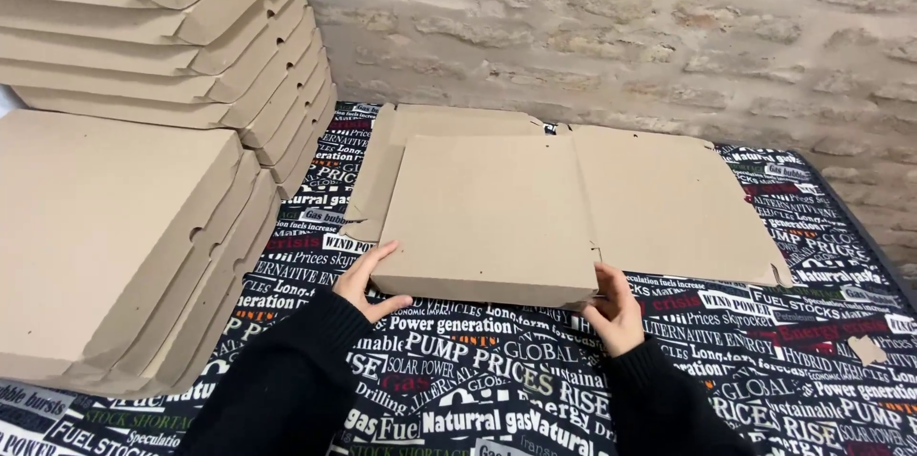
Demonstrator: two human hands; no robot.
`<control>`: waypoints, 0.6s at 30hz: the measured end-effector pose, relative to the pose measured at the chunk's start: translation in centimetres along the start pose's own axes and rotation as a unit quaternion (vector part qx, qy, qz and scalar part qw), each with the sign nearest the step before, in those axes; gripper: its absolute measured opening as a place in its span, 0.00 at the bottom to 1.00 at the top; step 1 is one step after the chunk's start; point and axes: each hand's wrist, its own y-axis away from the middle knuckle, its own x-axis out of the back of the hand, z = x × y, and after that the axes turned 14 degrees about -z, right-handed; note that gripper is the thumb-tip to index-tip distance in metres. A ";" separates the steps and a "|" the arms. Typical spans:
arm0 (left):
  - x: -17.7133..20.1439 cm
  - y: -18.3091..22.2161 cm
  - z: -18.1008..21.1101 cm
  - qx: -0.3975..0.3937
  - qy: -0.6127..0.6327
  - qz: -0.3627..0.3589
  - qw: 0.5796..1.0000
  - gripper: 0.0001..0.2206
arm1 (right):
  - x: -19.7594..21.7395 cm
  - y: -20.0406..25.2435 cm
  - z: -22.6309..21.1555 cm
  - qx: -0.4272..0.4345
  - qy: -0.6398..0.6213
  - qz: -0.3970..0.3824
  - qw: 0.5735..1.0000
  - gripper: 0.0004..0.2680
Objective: The person assembles several cardboard pizza boxes by hand on a table, folding the sides and flaps of each flat piece until it forms a square box, and then stacks the completed boxes on a pile.
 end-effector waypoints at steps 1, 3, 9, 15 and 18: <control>0.0 0.0 0.0 0.004 -0.007 -0.001 1.000 0.45 | 0.2 -0.3 1.5 -0.007 -0.031 0.002 1.000 0.25; 0.2 0.1 0.3 0.008 -0.013 -0.005 1.000 0.43 | 0.5 -0.7 3.6 -0.015 -0.062 0.005 0.998 0.23; 0.6 0.1 0.6 0.021 -0.028 -0.012 0.999 0.41 | 0.7 -0.6 3.9 -0.035 -0.079 0.029 0.996 0.13; 0.5 0.1 0.0 0.033 -0.033 -0.024 0.999 0.40 | -0.6 0.7 -2.3 -0.003 0.056 0.042 0.998 0.38; 0.5 0.0 -0.1 0.035 -0.052 -0.026 0.998 0.40 | -0.8 0.7 -3.2 0.018 0.175 -0.010 0.984 0.29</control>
